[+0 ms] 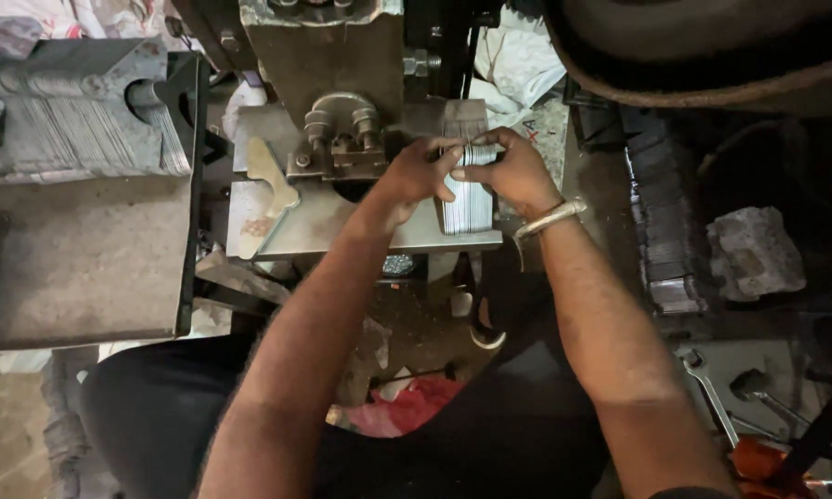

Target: The recorder is using a manual or semi-automatic press to stamp metal components from sheet metal pieces.

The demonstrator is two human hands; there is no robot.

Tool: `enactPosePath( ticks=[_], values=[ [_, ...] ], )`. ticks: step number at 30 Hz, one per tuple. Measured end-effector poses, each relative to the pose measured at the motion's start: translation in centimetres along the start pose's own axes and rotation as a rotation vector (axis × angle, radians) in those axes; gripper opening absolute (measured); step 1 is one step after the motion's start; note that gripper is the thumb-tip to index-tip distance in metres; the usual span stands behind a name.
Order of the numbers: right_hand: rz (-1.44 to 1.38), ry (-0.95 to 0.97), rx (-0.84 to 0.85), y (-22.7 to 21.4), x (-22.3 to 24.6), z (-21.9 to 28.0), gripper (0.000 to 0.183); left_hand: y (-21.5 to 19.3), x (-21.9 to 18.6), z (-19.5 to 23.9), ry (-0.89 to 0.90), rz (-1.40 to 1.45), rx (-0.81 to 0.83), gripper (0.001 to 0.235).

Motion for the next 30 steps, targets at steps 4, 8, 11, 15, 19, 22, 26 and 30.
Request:
enactPosePath(
  ticks=[4,8,11,15,19,22,26,30],
  values=[
    [0.137,-0.131,-0.059,0.4,-0.3,0.1,0.063,0.7,-1.2,0.9,-0.042,-0.038,0.010,0.053],
    [0.187,-0.073,-0.096,0.5,-0.4,0.3,0.066,0.2,0.8,-0.8,-0.033,0.026,0.068,0.050],
    [0.142,-0.096,-0.088,0.4,-1.4,-0.2,0.072,-0.2,2.8,-3.1,0.001,0.165,0.163,0.049],
    [0.253,-0.143,-0.144,1.4,-0.4,0.1,0.088,-0.8,2.4,-1.9,0.097,0.288,0.317,0.060],
    [0.445,-0.039,-0.266,2.4,0.6,1.3,0.094,-1.1,4.2,-3.0,0.122,0.359,0.349,0.069],
    [0.564,0.009,-0.348,3.5,1.0,1.8,0.092,-1.1,5.1,-2.3,0.188,0.536,0.322,0.069],
    [0.619,-0.039,-0.451,3.8,2.4,2.0,0.087,-0.3,4.6,-1.1,0.200,0.647,0.225,0.064],
    [0.646,0.063,-0.446,3.4,2.9,2.7,0.083,-1.2,8.7,-2.0,0.147,0.373,-0.031,0.064]
  ],
)
Point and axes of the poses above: each hand's wrist, its own z-axis away from the middle knuckle, its own y-axis out of the palm, x = y × z, the point moved 3 cm from there along -z, towards the middle knuckle, and after that the axes turned 5 degrees about z, right-handed, at the moved point
